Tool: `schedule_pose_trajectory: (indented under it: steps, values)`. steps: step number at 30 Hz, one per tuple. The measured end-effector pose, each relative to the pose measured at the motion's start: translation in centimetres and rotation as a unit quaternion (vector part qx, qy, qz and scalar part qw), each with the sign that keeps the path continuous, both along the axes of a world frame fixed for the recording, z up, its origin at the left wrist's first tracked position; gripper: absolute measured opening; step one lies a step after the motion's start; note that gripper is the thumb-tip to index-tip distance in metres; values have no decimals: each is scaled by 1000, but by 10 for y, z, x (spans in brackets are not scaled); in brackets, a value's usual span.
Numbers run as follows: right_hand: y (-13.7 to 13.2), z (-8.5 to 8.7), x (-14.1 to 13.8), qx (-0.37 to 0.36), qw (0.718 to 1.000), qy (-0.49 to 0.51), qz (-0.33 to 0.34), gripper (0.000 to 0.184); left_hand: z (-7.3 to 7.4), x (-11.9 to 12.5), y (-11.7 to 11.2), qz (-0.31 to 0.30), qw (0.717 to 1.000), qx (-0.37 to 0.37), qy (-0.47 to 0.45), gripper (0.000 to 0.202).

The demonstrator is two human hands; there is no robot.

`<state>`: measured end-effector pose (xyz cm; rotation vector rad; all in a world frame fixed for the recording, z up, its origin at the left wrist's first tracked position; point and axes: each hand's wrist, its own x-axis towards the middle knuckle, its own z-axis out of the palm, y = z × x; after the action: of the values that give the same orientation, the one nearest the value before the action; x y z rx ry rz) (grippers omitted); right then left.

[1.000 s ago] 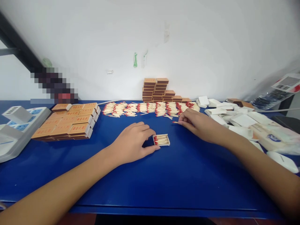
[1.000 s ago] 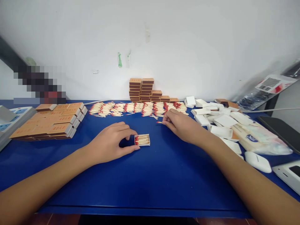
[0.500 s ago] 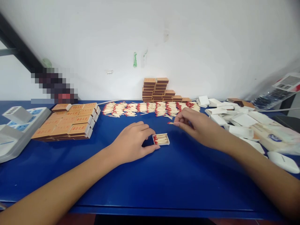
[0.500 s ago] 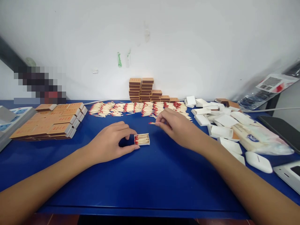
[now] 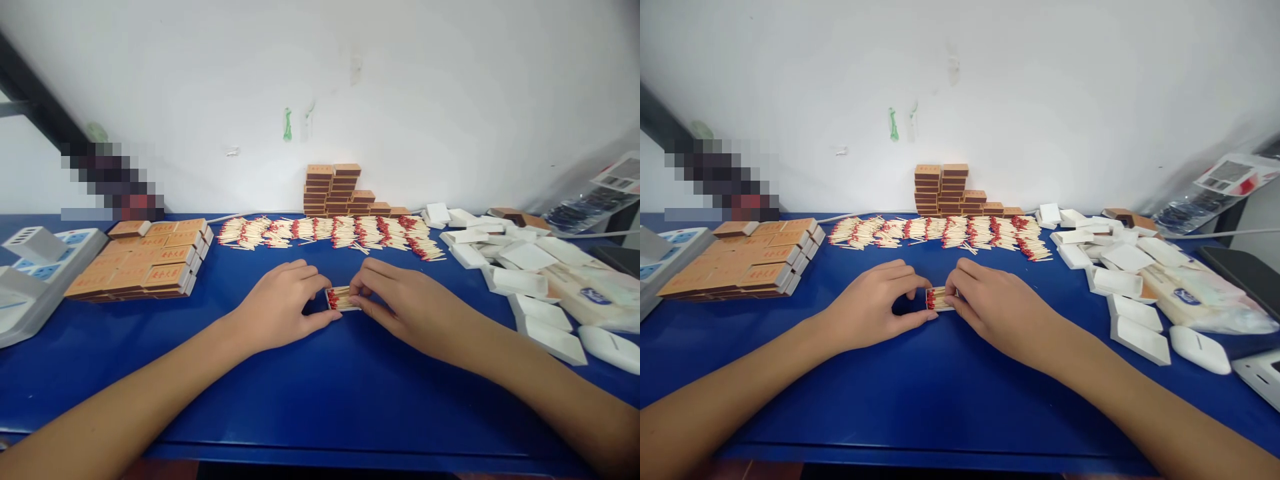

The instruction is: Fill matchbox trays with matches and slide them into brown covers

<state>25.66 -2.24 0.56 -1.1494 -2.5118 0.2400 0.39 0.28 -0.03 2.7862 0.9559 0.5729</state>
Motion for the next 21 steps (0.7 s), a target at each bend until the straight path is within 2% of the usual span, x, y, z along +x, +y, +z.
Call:
schedule_pose_trajectory:
  steps: [16, 18, 21]
  values:
    - [7, 1, 2, -48, 998, 50, -9, 13, 0, 0, -1, -6, 1000, 2, -8, 31]
    - [13, 1, 7, -27, 997, 62, -32, 14, 0, 0, -1, -6, 1000, 3, -6, 31]
    - [30, -5, 18, 24, 988, 81, -130, 17, 0, 0, 0, -8, 1000, 0, -4, 31]
